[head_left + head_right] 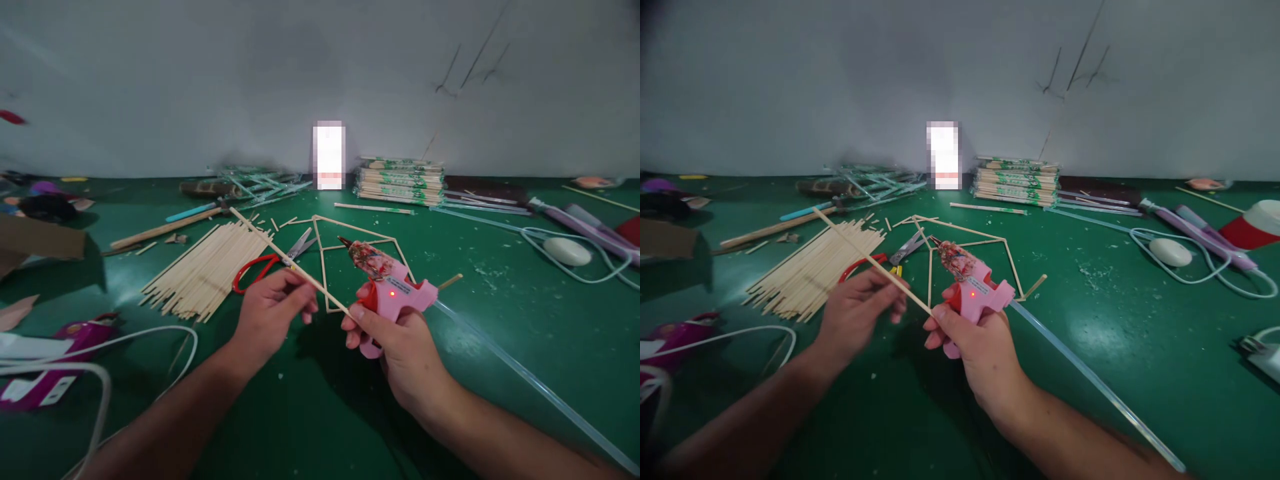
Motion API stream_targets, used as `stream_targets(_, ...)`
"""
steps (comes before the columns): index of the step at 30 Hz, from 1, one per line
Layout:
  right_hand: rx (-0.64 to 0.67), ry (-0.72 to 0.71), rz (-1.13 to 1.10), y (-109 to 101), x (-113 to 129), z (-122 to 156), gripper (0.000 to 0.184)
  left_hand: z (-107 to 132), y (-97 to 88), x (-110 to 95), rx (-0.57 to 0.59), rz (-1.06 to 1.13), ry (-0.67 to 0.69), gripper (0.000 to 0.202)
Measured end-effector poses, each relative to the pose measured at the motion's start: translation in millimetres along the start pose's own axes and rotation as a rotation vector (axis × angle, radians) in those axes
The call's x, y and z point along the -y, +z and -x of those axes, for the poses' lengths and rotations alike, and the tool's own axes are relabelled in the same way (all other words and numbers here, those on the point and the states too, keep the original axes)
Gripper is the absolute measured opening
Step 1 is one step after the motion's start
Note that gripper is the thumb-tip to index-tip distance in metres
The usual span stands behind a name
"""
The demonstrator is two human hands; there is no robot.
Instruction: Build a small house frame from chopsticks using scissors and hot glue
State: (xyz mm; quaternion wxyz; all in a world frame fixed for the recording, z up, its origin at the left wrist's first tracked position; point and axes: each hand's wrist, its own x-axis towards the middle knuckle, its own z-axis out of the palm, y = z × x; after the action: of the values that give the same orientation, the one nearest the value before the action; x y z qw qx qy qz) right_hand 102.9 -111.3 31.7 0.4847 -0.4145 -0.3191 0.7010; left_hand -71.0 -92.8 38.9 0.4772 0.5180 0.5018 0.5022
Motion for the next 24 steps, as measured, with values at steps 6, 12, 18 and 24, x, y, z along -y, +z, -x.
stream_targets(6,-0.036,-0.003,-0.027,-2.6,4.2,1.2,0.022,-30.9,-38.0,-8.1,-0.489,0.025,0.225,0.035)
stream_targets(12,-0.064,-0.013,-0.032,-4.0,5.6,1.1,0.023,-39.9,-69.8,-12.1,-0.688,-0.543,0.329,0.013)
stream_targets(18,-0.065,-0.004,-0.036,-4.5,5.1,1.7,0.025,-20.3,-41.9,-19.0,-0.48,-0.673,0.345,0.031)
stream_targets(24,-0.073,-0.019,-0.055,-3.5,4.7,1.7,0.025,-8.4,-27.0,-18.4,-0.251,-0.732,0.46,0.008)
